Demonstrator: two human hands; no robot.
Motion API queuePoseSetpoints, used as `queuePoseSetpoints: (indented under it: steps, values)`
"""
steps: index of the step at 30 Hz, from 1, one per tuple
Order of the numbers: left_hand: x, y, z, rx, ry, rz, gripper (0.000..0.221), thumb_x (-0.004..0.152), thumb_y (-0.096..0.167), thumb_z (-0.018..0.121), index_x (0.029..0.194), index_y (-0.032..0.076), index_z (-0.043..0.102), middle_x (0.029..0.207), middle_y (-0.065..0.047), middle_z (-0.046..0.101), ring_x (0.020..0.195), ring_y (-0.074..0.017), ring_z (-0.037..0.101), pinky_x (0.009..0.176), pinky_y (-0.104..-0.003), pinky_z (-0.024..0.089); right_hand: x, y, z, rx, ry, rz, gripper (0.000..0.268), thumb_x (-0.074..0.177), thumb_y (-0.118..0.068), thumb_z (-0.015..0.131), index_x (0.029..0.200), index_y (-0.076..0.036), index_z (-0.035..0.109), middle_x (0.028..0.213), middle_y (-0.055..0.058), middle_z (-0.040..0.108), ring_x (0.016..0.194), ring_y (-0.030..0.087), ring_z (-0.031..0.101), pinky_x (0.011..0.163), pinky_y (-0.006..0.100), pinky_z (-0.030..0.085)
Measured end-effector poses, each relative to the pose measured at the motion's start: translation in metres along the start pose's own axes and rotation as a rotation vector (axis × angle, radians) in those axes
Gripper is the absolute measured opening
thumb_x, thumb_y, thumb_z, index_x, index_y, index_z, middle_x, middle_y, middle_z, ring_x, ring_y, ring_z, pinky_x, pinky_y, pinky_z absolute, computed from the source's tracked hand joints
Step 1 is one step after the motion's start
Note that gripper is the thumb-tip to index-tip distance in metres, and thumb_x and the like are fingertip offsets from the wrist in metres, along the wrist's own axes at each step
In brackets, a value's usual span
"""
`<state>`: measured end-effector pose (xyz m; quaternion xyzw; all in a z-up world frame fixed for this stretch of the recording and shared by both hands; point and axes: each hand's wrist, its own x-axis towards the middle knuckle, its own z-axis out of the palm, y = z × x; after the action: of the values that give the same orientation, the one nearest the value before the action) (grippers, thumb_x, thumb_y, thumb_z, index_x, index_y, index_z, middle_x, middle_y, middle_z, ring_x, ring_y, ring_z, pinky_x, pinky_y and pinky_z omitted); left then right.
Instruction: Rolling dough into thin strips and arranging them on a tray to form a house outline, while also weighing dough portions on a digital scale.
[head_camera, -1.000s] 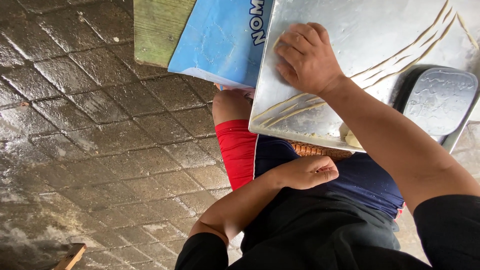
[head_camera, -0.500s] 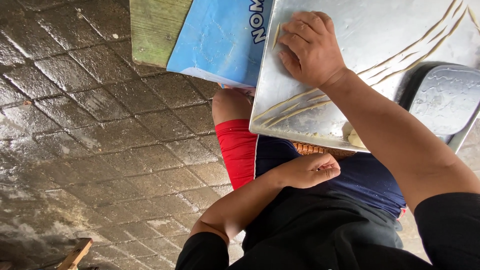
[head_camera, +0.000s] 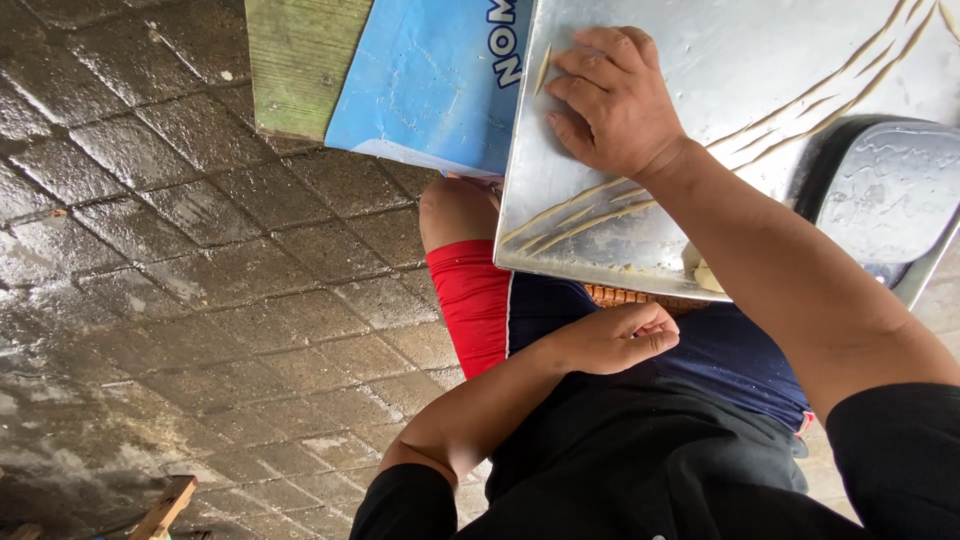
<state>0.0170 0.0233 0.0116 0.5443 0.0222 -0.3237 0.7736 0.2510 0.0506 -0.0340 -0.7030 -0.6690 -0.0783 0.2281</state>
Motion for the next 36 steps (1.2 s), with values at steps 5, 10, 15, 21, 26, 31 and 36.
queuePoseSetpoints:
  steps: [5,10,15,21,26,31,36]
  values:
    - [0.0,0.003,0.0,0.002,0.002,-0.001,0.048,0.099,0.056,0.04,0.109,0.013,0.059,0.093,0.002,0.06,0.088,-0.0115,0.057,0.083,-0.03,0.046,0.007,-0.002,0.0,0.058,0.037,0.001,0.024,0.098,-0.018,0.074,0.116,-0.001,0.072,0.13,0.014,0.07,0.127,0.037,0.058,0.099,0.052,0.044]
    - [0.001,0.003,0.0,-0.01,0.003,-0.023,0.047,0.098,0.055,0.041,0.112,0.013,0.058,0.097,0.001,0.06,0.092,-0.0122,0.057,0.085,-0.031,0.046,0.005,0.0,-0.001,0.03,0.015,-0.022,0.023,0.096,-0.019,0.078,0.113,-0.003,0.075,0.127,0.01,0.071,0.127,0.035,0.058,0.099,0.051,0.044]
    - [0.0,0.005,-0.001,-0.007,0.005,-0.019,0.048,0.098,0.057,0.039,0.109,0.014,0.057,0.095,0.002,0.059,0.09,-0.0121,0.056,0.084,-0.031,0.045,0.006,0.002,0.001,0.03,0.006,-0.022,0.025,0.095,-0.021,0.079,0.112,-0.003,0.078,0.127,0.008,0.072,0.13,0.034,0.056,0.101,0.051,0.044]
    - [0.001,0.004,0.0,-0.009,-0.004,-0.006,0.047,0.099,0.057,0.039,0.108,0.014,0.056,0.092,0.002,0.057,0.086,-0.0116,0.054,0.08,-0.03,0.044,0.006,0.0,0.0,0.024,0.019,0.015,0.018,0.097,-0.017,0.075,0.11,-0.006,0.075,0.125,0.009,0.072,0.124,0.034,0.06,0.097,0.05,0.044]
    - [0.003,-0.003,0.002,-0.012,0.013,-0.037,0.051,0.097,0.059,0.041,0.115,0.015,0.059,0.103,0.0,0.061,0.097,-0.0133,0.058,0.088,-0.031,0.046,0.019,0.005,0.003,-0.103,0.075,-0.013,0.01,0.107,-0.005,0.081,0.114,-0.012,0.081,0.112,0.002,0.066,0.112,0.024,0.057,0.097,0.039,0.042]
    - [0.002,-0.003,0.002,-0.019,0.027,-0.018,0.047,0.099,0.056,0.042,0.112,0.014,0.059,0.098,0.001,0.059,0.091,-0.0119,0.055,0.083,-0.03,0.045,0.023,0.019,0.008,-0.191,0.019,-0.107,0.01,0.104,-0.014,0.086,0.109,-0.022,0.084,0.114,-0.001,0.063,0.114,0.021,0.057,0.098,0.038,0.044]
    - [0.004,-0.007,0.003,-0.015,0.052,0.017,0.045,0.099,0.055,0.042,0.109,0.015,0.059,0.093,0.003,0.056,0.087,-0.0104,0.053,0.081,-0.029,0.044,0.028,0.022,0.004,-0.255,-0.016,-0.191,0.014,0.105,-0.017,0.089,0.105,-0.025,0.078,0.114,-0.004,0.064,0.115,0.017,0.058,0.1,0.034,0.045]
